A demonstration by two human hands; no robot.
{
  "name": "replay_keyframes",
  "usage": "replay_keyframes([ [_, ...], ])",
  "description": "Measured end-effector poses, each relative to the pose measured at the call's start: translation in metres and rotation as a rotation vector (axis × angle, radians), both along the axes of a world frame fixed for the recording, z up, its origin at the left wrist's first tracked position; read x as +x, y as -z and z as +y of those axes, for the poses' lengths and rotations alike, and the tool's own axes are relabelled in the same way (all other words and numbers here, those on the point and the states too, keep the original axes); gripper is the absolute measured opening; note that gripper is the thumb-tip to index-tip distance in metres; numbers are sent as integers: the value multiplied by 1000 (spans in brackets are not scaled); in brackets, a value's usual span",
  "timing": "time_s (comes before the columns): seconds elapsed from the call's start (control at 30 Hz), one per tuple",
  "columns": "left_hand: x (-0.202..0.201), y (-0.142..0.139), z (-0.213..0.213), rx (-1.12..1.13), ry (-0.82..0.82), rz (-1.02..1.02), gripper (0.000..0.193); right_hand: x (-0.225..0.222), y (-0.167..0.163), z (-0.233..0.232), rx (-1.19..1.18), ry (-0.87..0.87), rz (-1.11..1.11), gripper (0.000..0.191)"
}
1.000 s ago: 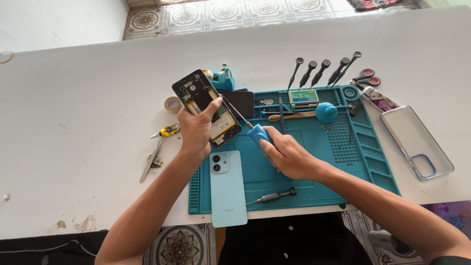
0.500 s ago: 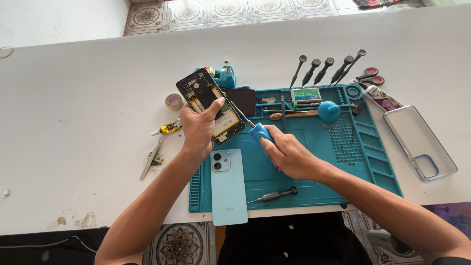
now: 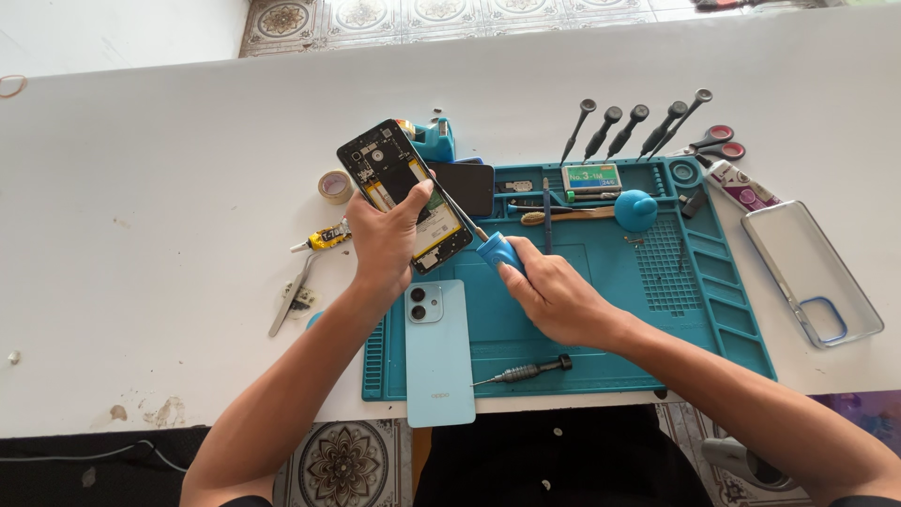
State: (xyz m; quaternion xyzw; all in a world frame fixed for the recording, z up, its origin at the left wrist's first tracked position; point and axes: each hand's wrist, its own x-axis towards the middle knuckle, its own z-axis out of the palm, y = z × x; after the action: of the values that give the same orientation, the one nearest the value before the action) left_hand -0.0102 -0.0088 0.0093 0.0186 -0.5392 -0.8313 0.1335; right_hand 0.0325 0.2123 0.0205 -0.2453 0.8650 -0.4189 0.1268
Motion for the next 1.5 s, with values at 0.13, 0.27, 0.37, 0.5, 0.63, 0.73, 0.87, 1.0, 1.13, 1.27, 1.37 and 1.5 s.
replay_keyframes([
  [0.13, 0, 2, 4, 5, -43, 15, 23, 0, -2, -2, 39, 27, -10, 37],
  [0.27, 2, 6, 8, 14, -63, 30, 23, 3, -3, -3, 51, 29, 6, 35],
  [0.37, 3, 7, 10, -6, -85, 34, 25, 4, -3, -4, 44, 22, 44, 35],
  [0.5, 5, 8, 12, 31, -85, 81, 28, 5, -1, -4, 31, 22, 55, 39],
  [0.63, 7, 8, 14, 39, -83, 105, 28, 6, 0, -3, 36, 29, 68, 41],
  [0.73, 7, 8, 14, 50, -83, 107, 27, 6, 0, -3, 44, 29, 74, 42],
  [0.87, 7, 8, 13, 44, -91, 100, 27, 6, 0, -4, 59, 31, 65, 46],
  [1.0, 7, 8, 12, 40, -87, 87, 27, 6, 1, -3, 67, 30, 37, 50],
  [1.13, 7, 10, 10, 15, -98, 62, 26, 6, 3, -4, 93, 23, 78, 53],
  [1.27, 6, 12, 10, 13, -91, 65, 26, 5, 5, -4, 116, 24, 82, 55],
  [1.37, 5, 13, 9, 14, -86, 78, 26, 6, 4, -4, 123, 26, 81, 56],
  [1.5, 4, 14, 7, 10, -84, 94, 27, 6, 3, -5, 136, 33, 76, 57],
])
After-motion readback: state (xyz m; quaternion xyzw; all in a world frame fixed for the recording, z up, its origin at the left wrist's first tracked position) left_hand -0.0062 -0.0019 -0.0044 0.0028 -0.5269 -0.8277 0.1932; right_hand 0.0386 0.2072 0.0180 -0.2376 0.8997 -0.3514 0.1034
